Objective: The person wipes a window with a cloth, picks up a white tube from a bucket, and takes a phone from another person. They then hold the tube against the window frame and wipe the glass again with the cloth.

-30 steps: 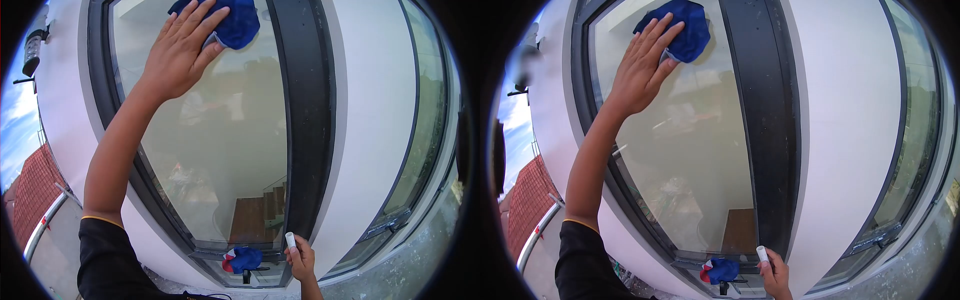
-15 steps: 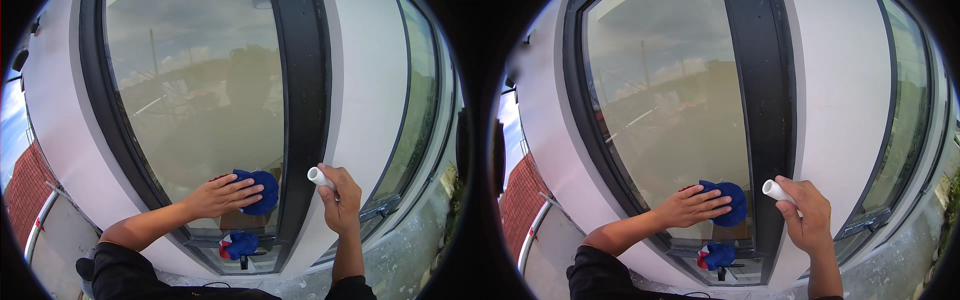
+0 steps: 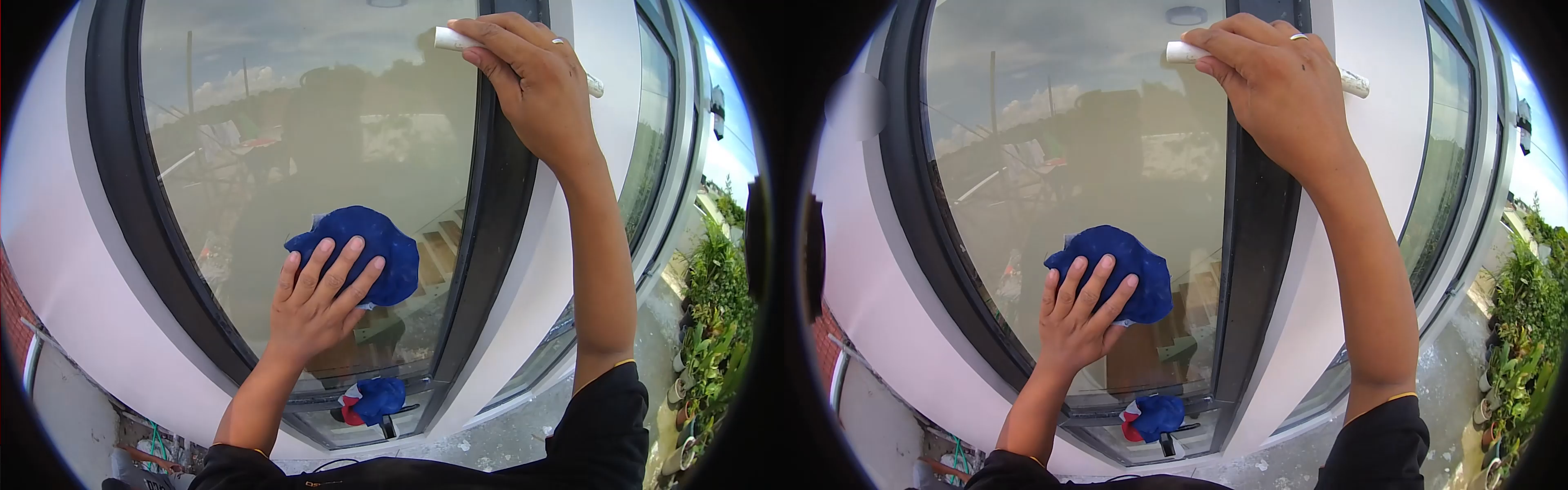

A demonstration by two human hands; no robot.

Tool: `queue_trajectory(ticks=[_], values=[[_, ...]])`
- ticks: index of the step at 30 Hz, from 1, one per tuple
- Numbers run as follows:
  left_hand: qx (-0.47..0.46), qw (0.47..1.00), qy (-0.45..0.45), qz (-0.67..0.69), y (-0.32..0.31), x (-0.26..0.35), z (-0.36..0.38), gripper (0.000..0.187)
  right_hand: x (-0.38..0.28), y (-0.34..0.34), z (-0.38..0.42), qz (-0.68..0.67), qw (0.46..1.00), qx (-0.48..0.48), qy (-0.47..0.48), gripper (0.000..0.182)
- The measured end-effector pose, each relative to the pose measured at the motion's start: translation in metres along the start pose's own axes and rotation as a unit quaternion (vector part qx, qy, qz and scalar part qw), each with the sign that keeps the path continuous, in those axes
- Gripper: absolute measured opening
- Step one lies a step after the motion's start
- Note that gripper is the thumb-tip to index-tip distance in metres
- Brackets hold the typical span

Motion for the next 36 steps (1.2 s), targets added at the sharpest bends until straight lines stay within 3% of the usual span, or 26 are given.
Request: queue_trajectory(ticks=[1,4,7,10,13,22,32,36], values=[[0.008,1.0,-0.004,0.0,0.0,-0.001,0.0,0.055,0.0,0.0,-0.002,0.007,1.0,-0.002,-0.002,0.017],[-0.001,1.0,0.013,0.018,-0.001,-0.002,0.003,0.071,-0.024,0.004,-0.015,0.03,0.995,-0.062,-0.067,0.019],[0.019,1.0,-0.003,0.004,0.001,-0.002,0.002,0.054,-0.015,-0.001,-0.013,0.039,0.993,-0.096,-0.063,0.021],[0.021,1.0,-0.006,0.0,0.001,-0.002,0.002,0.052,-0.021,-0.006,-0.013,0.05,0.992,-0.104,-0.046,0.021],[0.022,1.0,-0.003,0.009,0.001,-0.003,0.002,0.051,-0.007,0.002,-0.018,0.04,0.987,-0.117,-0.108,0.023],[0.021,1.0,-0.002,0.005,0.003,-0.002,0.001,0.051,-0.032,-0.001,-0.022,0.04,0.987,-0.14,-0.06,0.023],[0.021,1.0,-0.004,0.014,0.002,-0.002,0.002,0.051,-0.007,0.005,-0.024,0.074,0.989,-0.121,-0.047,0.023],[0.019,1.0,0.002,0.018,0.002,-0.001,0.001,0.05,-0.034,-0.004,-0.02,0.023,0.983,-0.181,-0.007,0.024]])
Point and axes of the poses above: each hand's wrist, its own z-axis away from the middle knuckle, its own y-axis out of the back of the hand, x = y × z, the point moved 6 cm from there along -z, towards the middle knuckle, and after that the axes turned 12 degrees about -z, right-handed, at the moved point
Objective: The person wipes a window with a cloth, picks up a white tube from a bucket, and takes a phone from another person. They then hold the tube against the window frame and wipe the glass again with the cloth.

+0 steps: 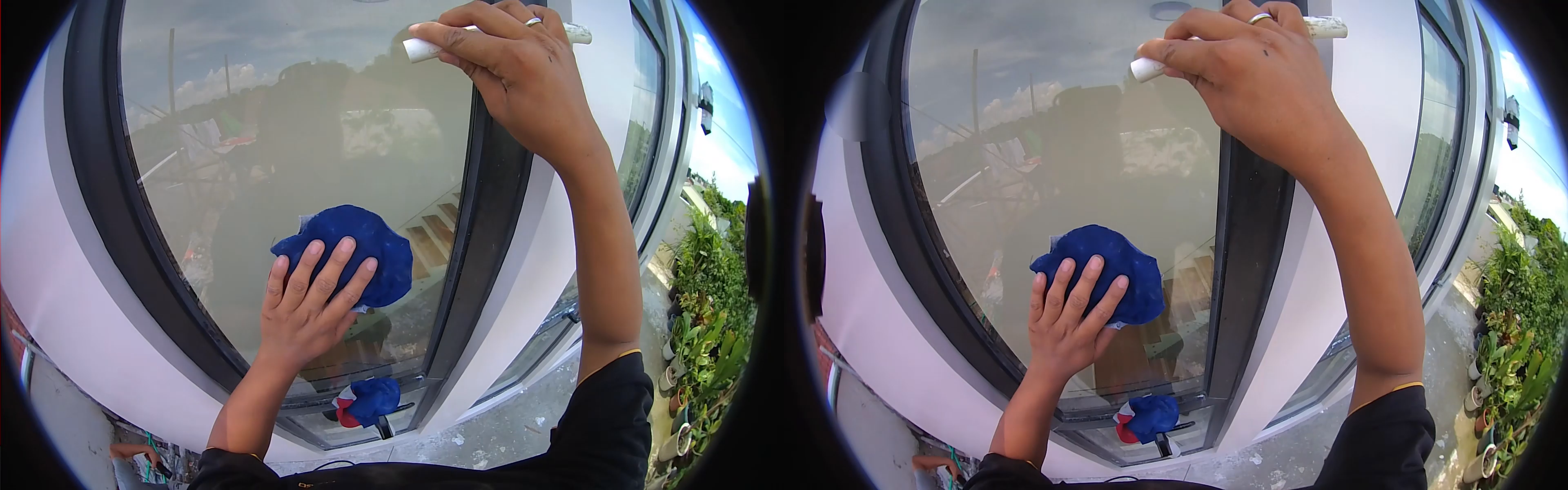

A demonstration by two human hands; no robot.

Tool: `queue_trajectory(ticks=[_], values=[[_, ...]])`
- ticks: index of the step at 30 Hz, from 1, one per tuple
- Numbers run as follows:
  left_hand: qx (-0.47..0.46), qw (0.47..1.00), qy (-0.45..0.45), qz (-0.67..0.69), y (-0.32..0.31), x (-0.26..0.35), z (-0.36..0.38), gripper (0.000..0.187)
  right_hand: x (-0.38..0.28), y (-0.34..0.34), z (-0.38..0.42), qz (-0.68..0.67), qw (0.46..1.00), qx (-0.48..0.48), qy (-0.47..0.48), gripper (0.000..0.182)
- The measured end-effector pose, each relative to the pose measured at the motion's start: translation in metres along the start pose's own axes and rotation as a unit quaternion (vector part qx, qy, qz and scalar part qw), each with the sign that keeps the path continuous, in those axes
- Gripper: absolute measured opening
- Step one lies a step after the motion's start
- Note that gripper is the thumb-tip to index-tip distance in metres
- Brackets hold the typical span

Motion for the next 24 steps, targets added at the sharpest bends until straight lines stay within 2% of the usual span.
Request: queue_trajectory(ticks=[3,4,7,9,11,13,16,18,21,22,24], values=[[0.003,1.0,-0.004,-0.002,0.0,-0.002,-0.001,0.051,0.019,0.009,-0.003,0.037,0.995,0.044,-0.077,0.024],[0.005,1.0,-0.002,-0.002,0.0,-0.001,0.0,0.051,0.022,0.009,-0.004,0.03,0.995,0.031,-0.089,0.025],[0.002,1.0,-0.004,-0.004,-0.001,-0.001,0.0,0.051,0.008,-0.009,-0.004,0.028,0.998,0.012,0.046,0.025],[0.001,1.0,-0.006,-0.007,-0.001,-0.001,0.0,0.052,0.017,0.008,-0.007,0.05,0.996,0.017,-0.072,0.025],[-0.003,1.0,-0.005,-0.003,-0.002,-0.001,0.0,0.053,0.014,0.01,-0.008,0.051,0.996,0.015,-0.068,0.026],[-0.008,1.0,-0.002,0.005,-0.002,-0.001,0.001,0.054,0.002,0.0,-0.003,0.031,0.998,0.011,0.056,0.027],[-0.026,0.999,0.012,0.018,-0.003,-0.001,0.002,0.074,0.002,0.006,-0.014,0.032,0.999,-0.004,-0.011,0.027],[-0.027,0.999,0.008,0.021,-0.001,-0.002,0.001,0.074,0.011,0.011,-0.021,0.036,0.996,-0.036,-0.074,0.028],[-0.022,1.0,0.008,0.019,-0.002,-0.003,0.002,0.074,-0.004,-0.015,-0.005,0.067,0.986,0.061,0.143,0.021],[-0.019,1.0,0.006,0.02,-0.002,-0.002,0.002,0.075,0.001,-0.019,-0.006,0.051,0.99,0.056,0.121,0.026],[-0.021,0.999,0.008,0.027,0.0,-0.002,0.001,0.075,0.022,-0.01,-0.014,0.059,0.992,0.091,0.068,0.026]])
Point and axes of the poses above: each hand's wrist, its own z-axis away from the middle knuckle, its own y-axis out of the back of the hand, x = y × z, the point moved 6 cm from there along -z, towards the middle knuckle, and after that the axes turned 12 degrees about -z, right-handed, at the moved point
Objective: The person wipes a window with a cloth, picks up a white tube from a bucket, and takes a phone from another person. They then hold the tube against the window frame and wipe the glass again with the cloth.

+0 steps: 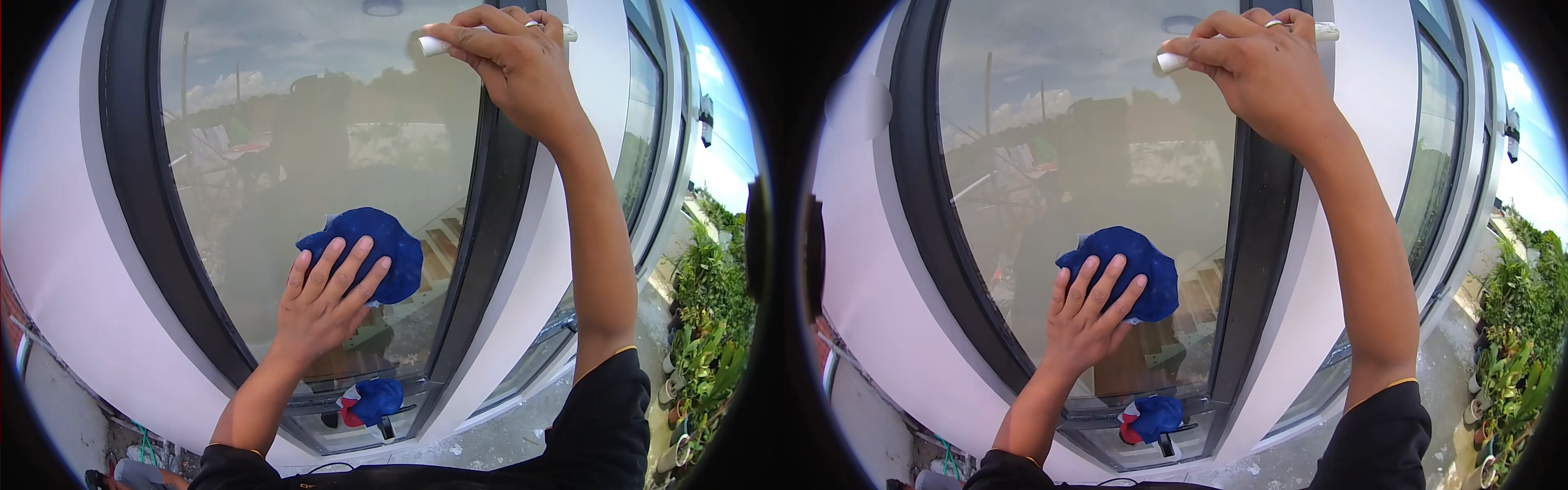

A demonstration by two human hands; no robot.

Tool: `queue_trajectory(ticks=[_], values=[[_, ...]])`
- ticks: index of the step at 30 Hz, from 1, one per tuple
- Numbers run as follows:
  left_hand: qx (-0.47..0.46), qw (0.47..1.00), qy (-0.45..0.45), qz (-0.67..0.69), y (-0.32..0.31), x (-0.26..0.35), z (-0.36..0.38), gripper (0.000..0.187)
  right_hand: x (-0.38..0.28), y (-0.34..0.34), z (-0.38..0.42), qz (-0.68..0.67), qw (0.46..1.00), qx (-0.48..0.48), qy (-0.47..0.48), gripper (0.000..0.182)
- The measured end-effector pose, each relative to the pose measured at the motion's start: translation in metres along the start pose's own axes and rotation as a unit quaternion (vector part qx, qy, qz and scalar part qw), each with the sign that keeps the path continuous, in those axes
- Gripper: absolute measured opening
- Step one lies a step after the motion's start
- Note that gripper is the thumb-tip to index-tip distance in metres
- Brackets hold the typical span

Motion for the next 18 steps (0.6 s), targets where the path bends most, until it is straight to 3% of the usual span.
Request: queue_trajectory(ticks=[5,6,10,14,17,18], values=[[0.013,1.0,-0.005,-0.009,-0.001,0.0,0.001,0.068,-0.017,-0.004,0.0,-0.018,1.0,0.021,0.013,0.025],[0.008,1.0,-0.002,0.0,0.001,-0.001,0.0,0.071,0.0,0.0,-0.003,0.0,0.999,0.031,-0.032,0.027],[0.014,1.0,-0.002,-0.008,-0.001,0.0,0.001,0.075,-0.029,-0.003,-0.002,-0.005,0.998,0.023,0.05,0.026],[0.007,1.0,0.004,0.008,0.0,0.001,0.001,0.075,0.001,0.001,-0.001,0.004,0.999,0.025,-0.036,0.034],[0.011,1.0,0.006,-0.003,-0.002,0.0,0.0,0.071,-0.036,-0.007,0.004,0.0,0.999,0.024,0.032,0.033],[0.013,1.0,0.005,-0.006,-0.002,0.0,0.0,0.068,-0.031,-0.003,-0.002,0.0,1.0,0.0,-0.016,0.03]])
Point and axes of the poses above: each hand's wrist, its own z-axis away from the middle knuckle, its own y-axis out of the back of the hand, x = y × z, the point moved 6 cm from there along -z, towards the middle knuckle, and after that the axes turned 12 degrees about -z, right-handed, at the moved point
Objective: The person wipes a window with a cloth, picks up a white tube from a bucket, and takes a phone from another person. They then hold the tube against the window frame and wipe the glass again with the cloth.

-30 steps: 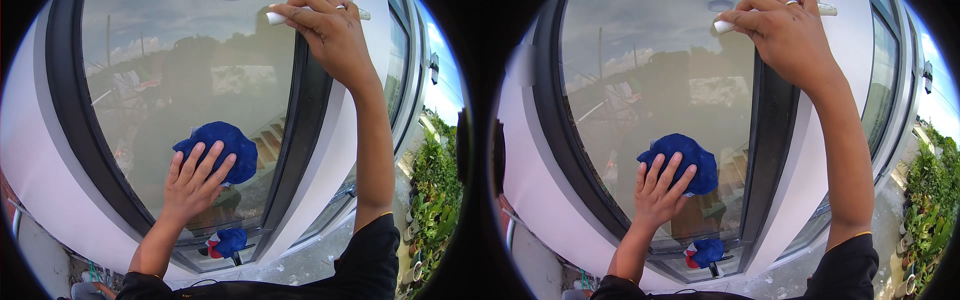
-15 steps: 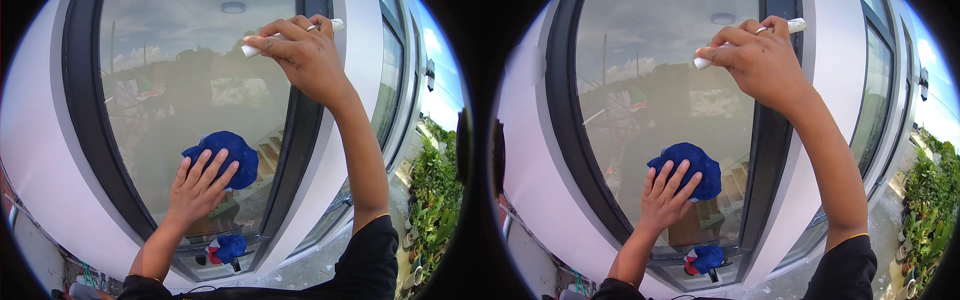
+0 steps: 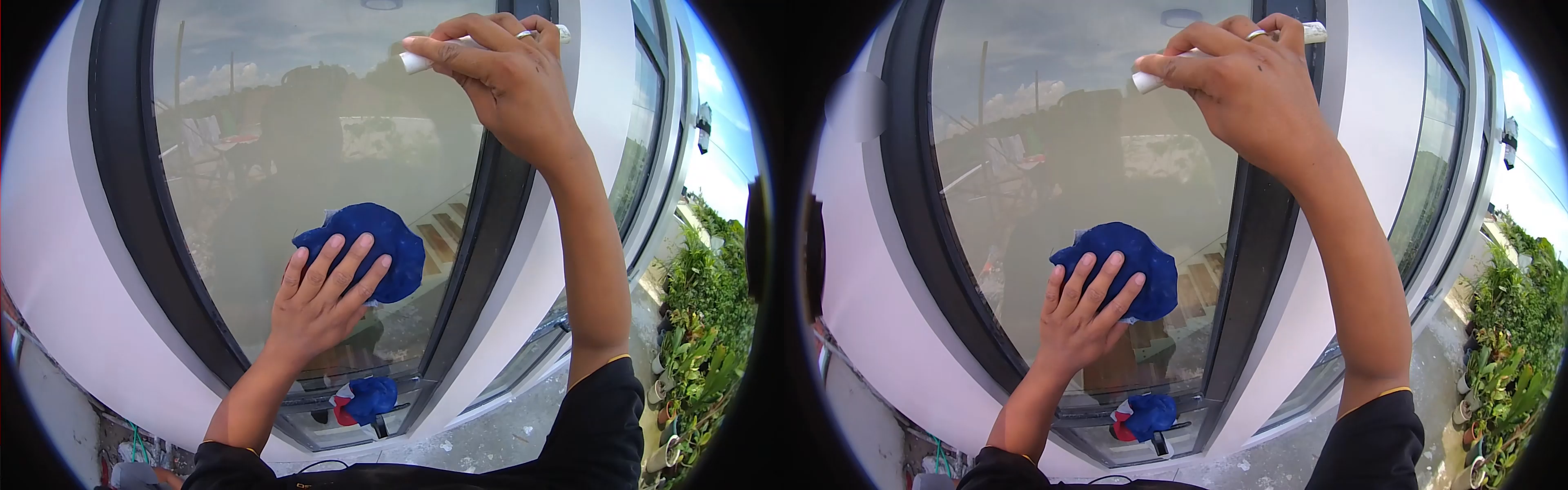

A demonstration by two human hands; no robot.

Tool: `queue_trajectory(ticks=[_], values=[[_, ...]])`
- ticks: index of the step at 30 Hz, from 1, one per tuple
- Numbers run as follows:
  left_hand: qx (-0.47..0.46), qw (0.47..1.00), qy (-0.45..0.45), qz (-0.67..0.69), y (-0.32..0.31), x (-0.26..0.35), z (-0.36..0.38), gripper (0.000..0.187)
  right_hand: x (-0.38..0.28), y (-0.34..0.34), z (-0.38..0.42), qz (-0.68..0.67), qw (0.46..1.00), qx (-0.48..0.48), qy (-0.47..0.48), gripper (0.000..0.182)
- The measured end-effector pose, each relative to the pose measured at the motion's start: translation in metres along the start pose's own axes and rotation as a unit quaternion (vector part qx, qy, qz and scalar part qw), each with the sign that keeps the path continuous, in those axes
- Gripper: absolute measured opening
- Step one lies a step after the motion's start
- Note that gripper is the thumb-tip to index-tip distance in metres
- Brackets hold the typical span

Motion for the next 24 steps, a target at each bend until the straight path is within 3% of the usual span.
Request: queue_trajectory(ticks=[2,4,6,8,12,15,16,19,23,24], values=[[-0.002,1.0,-0.007,0.004,0.001,0.002,0.002,0.064,0.011,0.017,-0.01,0.003,0.993,-0.054,-0.103,0.027],[-0.001,1.0,-0.003,0.0,0.0,0.001,0.0,0.063,0.003,0.003,-0.004,0.026,0.997,-0.066,-0.012,0.027],[-0.001,1.0,-0.001,0.0,0.0,0.001,0.0,0.063,0.002,0.001,-0.003,0.021,0.998,-0.066,-0.006,0.028],[-0.004,1.0,-0.006,0.003,0.001,0.001,0.001,0.063,0.012,0.014,-0.006,-0.004,0.993,-0.062,-0.099,0.031],[0.001,1.0,-0.004,-0.001,0.0,0.001,0.0,0.065,-0.003,-0.001,-0.001,0.025,0.997,-0.073,0.016,0.029],[0.003,1.0,-0.008,0.004,0.001,0.001,0.0,0.065,0.029,0.017,-0.004,-0.019,0.993,-0.063,-0.093,0.03],[0.005,1.0,-0.004,0.004,0.001,0.0,0.0,0.065,0.023,0.016,-0.001,-0.037,0.993,-0.076,-0.088,0.033],[0.005,1.0,-0.001,0.01,0.0,0.001,0.0,0.064,0.002,0.001,0.022,0.001,0.997,-0.036,0.068,0.037],[0.008,1.0,-0.003,0.007,0.002,0.0,-0.002,0.063,0.023,0.009,0.023,0.041,0.999,-0.01,0.025,0.036],[0.011,1.0,-0.004,0.004,0.001,0.0,-0.002,0.062,0.005,0.004,0.027,0.021,0.997,-0.006,0.071,0.036]])
Point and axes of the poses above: each hand's wrist, its own z-axis away from the middle knuckle, its own y-axis out of the back of the hand, x = y × z, the point moved 6 cm from there along -z, towards the middle knuckle, and after that the axes turned 12 degrees about -z, right-handed, at the moved point
